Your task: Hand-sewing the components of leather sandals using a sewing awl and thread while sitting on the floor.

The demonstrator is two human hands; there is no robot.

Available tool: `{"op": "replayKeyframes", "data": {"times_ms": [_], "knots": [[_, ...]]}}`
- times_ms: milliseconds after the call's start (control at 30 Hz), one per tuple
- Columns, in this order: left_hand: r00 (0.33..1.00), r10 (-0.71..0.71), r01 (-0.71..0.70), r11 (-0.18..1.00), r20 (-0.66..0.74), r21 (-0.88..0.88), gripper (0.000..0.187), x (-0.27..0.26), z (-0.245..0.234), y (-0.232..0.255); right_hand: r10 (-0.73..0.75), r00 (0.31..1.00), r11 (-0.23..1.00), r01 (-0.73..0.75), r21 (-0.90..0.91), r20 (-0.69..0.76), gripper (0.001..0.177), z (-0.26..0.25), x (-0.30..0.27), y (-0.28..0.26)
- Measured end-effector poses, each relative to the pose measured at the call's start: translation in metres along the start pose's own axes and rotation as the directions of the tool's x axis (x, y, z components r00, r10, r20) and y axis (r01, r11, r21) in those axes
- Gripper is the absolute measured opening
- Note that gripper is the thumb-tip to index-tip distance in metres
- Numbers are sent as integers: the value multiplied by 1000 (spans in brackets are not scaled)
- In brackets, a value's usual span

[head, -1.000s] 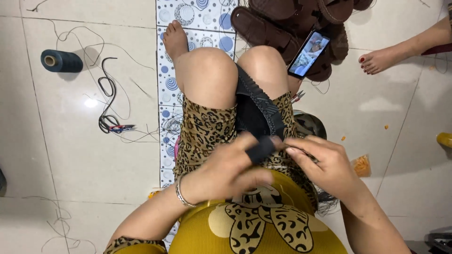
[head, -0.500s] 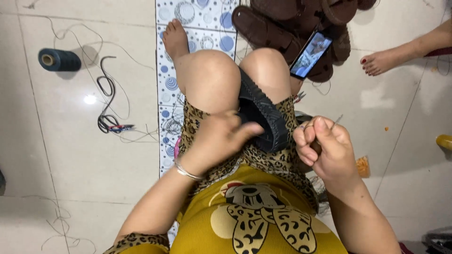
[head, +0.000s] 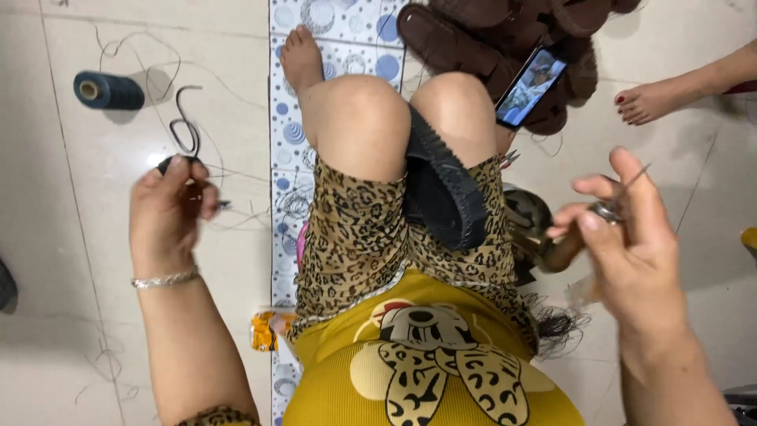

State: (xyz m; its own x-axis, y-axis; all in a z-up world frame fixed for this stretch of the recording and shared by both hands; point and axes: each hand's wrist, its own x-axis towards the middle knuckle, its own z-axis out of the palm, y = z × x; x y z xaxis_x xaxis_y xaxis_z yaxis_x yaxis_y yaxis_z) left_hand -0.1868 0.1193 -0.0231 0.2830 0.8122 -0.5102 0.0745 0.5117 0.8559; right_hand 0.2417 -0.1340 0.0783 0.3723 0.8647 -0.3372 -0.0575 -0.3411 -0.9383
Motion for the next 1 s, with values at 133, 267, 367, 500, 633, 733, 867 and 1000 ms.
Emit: {"op": "replayKeyframes", "data": {"times_ms": [133, 267, 367, 500, 633, 733, 867, 1000], "knots": [[847, 491, 228, 10, -204, 974, 35, 10, -20, -30, -263, 931, 585, 364, -725, 255, 51, -19, -24, 20], [804, 587, -330, 306, 95, 893, 25, -21, 97, 16, -39, 922, 437, 361, -824, 384, 57, -1, -19, 5], [758, 592, -624, 536, 275, 568, 48, -48, 168, 33, -140, 888, 191, 459, -868, 439, 55, 9, -17, -6], [515, 467, -856, 229, 719, 464, 71, -48, 206, 20, 78, 925, 64, 368, -928, 372, 56, 17, -12, -18], [462, 458, -884, 164, 760, 438, 57, -44, 221, 5, 164, 935, -40, 325, -945, 315, 57, 12, -11, -21], [478, 469, -870, 139, 742, 473, 78, -46, 225, 3, 387, 912, -262, 252, -932, 138, 73, 17, -11, -31], [479, 507, -869, 155, 717, 471, 78, -42, 229, -3, 230, 928, -419, 366, -831, 293, 77, 16, -14, -31], [480, 482, -877, 237, 733, 419, 65, -36, 226, -15, 67, 869, -263, 490, -831, 491, 32, 31, 15, -39]]}}
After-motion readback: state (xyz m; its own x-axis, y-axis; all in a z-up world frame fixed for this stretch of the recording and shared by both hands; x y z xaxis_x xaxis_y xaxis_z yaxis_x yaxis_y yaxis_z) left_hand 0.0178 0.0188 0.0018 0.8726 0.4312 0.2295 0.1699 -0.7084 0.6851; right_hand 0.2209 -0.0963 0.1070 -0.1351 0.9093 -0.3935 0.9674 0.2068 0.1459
